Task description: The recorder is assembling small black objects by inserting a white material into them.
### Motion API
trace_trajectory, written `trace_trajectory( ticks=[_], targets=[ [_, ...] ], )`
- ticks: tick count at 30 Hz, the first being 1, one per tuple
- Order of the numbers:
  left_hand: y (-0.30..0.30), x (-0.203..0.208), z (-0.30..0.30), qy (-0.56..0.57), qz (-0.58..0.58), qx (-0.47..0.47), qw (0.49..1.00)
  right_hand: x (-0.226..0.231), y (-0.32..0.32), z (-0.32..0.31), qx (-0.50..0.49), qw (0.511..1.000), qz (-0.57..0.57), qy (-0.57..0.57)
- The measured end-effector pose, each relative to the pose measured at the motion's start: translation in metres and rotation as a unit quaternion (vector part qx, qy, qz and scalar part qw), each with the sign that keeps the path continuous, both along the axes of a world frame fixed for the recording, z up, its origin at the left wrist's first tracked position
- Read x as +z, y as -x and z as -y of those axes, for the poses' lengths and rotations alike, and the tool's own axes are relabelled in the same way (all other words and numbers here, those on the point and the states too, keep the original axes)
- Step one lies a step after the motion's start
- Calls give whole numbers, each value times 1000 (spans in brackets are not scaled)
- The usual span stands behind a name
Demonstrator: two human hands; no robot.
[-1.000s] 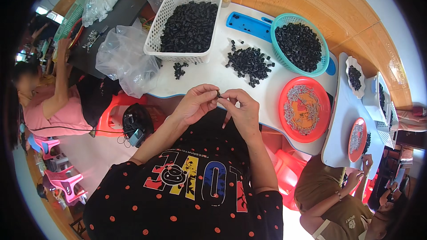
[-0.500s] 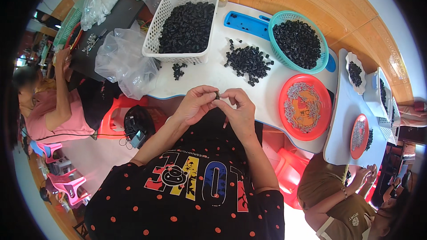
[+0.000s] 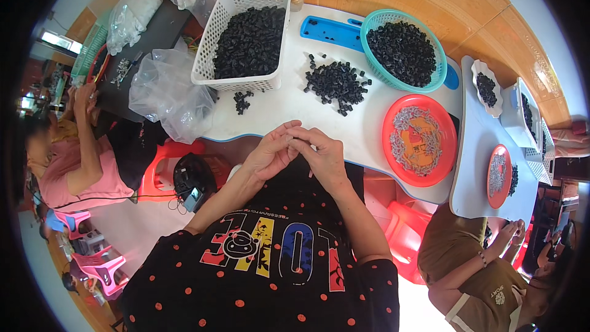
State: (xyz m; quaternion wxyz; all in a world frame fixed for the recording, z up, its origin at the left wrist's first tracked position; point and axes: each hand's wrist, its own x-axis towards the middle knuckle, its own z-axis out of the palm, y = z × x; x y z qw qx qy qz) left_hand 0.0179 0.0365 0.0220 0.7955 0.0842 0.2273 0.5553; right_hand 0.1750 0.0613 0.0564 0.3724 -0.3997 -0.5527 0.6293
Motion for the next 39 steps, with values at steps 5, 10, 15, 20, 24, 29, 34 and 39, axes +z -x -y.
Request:
trace_trajectory(
  ticks=[5,10,15,20,24,29,34,39],
  targets=[
    [20,29,-12,-50,-108,43,992,-18,-12,-34,-43,991,67,-105],
    [81,83,-60,-228,-516,257,785,-43,-25,-68,-166,873,342,-305],
    [69,90,-58,-273,-685,243,631,-57,-15,-80,-170,782,408,-439],
    [22,48,-29,-255,-613,141,735,-61,-12,-81,-167,787,407,-433],
    [-1,21,-22,-144,-502,74,850,-48,-18,-67,-184,826,312,-431],
    [-12,11,-21,-41,-245,-1,969,-22,-27,-33,-175,845,218,-455],
    [-19,8,-19,5,-78,-88,993,-17,-46,-8,-132,886,191,-402],
    [-29,-9,-14,61,-60,-146,986,-23,-58,10,-118,941,172,-265]
  ],
)
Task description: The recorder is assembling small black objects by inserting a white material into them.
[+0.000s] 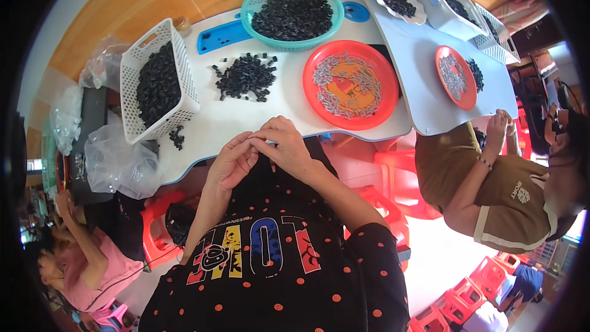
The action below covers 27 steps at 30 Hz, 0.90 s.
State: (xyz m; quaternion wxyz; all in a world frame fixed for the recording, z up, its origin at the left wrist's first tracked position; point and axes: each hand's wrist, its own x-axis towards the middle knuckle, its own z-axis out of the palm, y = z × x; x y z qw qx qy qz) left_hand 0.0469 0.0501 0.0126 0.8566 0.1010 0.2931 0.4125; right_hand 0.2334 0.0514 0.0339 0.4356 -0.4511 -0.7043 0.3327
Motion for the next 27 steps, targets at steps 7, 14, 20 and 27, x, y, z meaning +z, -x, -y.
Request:
trace_trajectory(
  ticks=[7,14,20,27],
  targets=[
    [-3,-6,0,10,27,-20,999,11,-87,-4,-226,964,127,-54],
    [-10,-7,-1,12,18,-50,999,2,-174,-26,-272,908,320,-3],
    [-7,-3,1,-1,10,-53,999,-7,-180,-42,-229,898,375,32],
    [-2,0,0,-11,14,-28,999,-1,-174,-49,-181,896,402,56]
  ],
)
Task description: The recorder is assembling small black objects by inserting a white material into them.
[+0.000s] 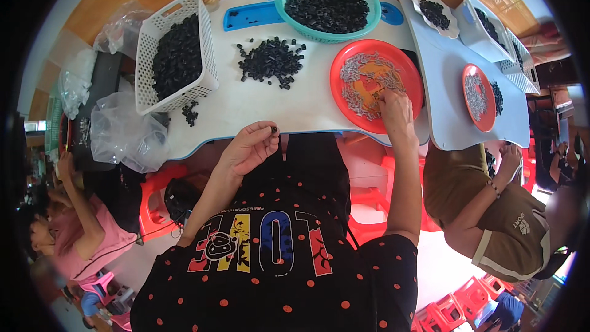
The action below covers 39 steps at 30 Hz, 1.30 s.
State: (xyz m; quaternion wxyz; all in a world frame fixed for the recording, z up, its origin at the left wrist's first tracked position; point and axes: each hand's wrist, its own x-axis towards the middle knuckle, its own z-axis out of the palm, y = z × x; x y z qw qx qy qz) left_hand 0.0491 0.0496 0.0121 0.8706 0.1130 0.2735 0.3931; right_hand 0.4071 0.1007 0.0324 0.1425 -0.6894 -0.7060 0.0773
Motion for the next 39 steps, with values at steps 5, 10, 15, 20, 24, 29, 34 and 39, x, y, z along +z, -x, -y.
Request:
trace_trajectory(
  ticks=[5,10,15,20,24,29,34,39],
  targets=[
    [3,-1,1,-7,4,4,1000,4,-3,1,-16,999,-41,-26],
    [8,-3,2,-6,-2,4,1000,13,-6,5,-116,975,-190,-17],
    [6,-3,1,2,14,7,1000,25,1,10,-161,960,-227,20],
    [2,5,4,-17,7,32,999,49,45,20,-130,897,-421,-40],
    [-1,18,6,-40,-8,69,997,55,124,41,5,818,-575,9],
    [4,32,11,-65,-21,103,992,66,174,50,129,864,-485,40],
    [9,33,14,-66,-39,119,990,69,187,51,146,888,-434,36],
    [10,31,15,-72,-53,125,988,70,188,56,143,891,-431,11]
  ],
)
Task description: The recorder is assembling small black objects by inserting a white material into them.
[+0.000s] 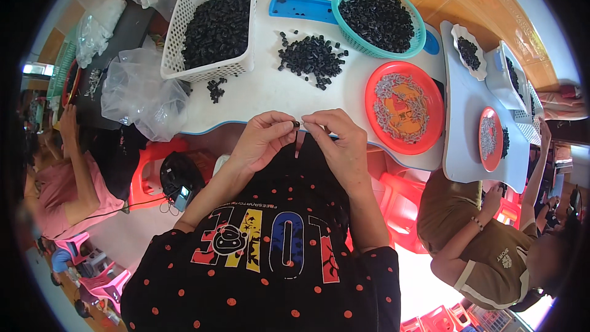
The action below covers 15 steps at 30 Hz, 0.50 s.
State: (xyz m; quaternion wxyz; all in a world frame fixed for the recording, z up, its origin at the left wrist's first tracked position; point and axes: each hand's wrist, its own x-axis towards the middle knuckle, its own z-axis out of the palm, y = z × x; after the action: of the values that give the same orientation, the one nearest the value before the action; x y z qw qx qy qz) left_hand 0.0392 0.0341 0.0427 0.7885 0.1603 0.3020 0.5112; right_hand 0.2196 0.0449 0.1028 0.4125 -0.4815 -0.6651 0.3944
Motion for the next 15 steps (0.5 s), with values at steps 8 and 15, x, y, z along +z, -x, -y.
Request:
trace_trajectory(
  ticks=[8,15],
  targets=[
    [1,-5,3,-2,14,19,1000,-11,15,5,3,996,52,-72],
    [11,-21,3,29,75,31,996,-35,26,-5,-5,998,29,-61]
  ],
)
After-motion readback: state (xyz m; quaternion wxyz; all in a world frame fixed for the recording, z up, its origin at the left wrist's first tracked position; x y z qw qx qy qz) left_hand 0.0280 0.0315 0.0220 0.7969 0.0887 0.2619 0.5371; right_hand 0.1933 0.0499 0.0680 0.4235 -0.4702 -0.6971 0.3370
